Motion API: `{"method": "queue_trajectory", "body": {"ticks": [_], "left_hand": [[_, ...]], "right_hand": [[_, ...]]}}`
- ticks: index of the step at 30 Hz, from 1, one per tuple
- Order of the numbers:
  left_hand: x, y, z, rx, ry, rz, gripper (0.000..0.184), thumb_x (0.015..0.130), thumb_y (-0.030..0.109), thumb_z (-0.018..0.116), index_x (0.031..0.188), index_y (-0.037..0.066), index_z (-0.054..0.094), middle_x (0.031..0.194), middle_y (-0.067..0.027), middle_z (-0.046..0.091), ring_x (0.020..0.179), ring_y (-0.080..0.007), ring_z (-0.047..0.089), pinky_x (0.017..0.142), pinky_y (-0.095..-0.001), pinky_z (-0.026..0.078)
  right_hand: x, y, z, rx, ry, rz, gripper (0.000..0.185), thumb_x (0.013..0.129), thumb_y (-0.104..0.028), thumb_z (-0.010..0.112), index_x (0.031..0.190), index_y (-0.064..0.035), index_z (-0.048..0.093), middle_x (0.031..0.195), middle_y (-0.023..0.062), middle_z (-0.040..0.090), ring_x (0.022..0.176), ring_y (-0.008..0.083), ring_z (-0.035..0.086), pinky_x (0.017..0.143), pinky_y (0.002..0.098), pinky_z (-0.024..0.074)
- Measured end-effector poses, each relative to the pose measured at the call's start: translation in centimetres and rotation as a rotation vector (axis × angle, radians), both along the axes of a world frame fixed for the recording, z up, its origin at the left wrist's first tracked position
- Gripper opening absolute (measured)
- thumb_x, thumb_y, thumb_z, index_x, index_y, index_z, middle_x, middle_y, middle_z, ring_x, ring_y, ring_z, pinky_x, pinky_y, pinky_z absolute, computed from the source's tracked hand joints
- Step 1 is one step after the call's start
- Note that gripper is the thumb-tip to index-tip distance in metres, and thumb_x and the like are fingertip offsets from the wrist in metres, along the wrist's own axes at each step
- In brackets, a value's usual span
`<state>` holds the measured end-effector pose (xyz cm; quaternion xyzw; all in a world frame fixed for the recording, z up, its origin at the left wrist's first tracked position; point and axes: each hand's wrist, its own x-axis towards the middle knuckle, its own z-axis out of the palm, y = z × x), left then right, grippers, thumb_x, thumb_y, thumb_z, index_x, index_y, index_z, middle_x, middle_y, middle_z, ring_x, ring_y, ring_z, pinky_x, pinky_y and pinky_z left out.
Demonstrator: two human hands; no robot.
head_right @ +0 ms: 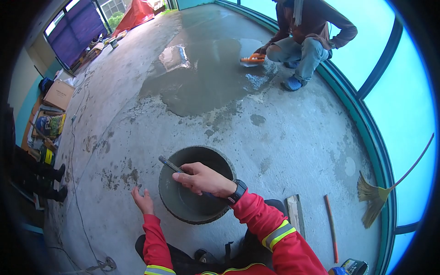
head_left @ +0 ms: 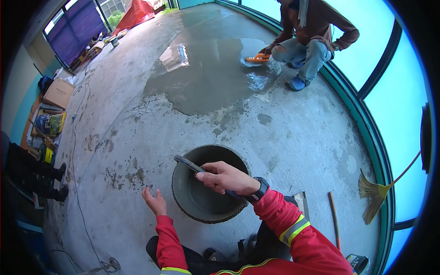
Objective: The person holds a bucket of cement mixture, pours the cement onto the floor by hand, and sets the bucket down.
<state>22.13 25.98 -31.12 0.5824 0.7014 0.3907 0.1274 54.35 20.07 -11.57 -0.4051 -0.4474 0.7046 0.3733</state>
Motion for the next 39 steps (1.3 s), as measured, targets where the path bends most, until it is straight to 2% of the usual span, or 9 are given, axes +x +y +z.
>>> {"method": "queue_trajectory", "body": {"ticks": [39], "left_hand": [[-0.06, -0.1, 0.13, -0.012, 0.001, 0.002, 0.039, 0.079, 0.003, 0.065, 0.115, -0.005, 0.052, 0.126, -0.0199, 0.047, 0.121, -0.0364, 0.044, 0.105, -0.0414, 0.033]], "right_hand": [[0.01, -0.1, 0.09, -0.02, 0.007, 0.004, 0.03, 0.096, -0.033, 0.056, 0.092, -0.0028, 0.056, 0.07, -0.0038, 0.046, 0.052, 0.0039, 0.039, 0.046, 0.0205, 0.032]]}}
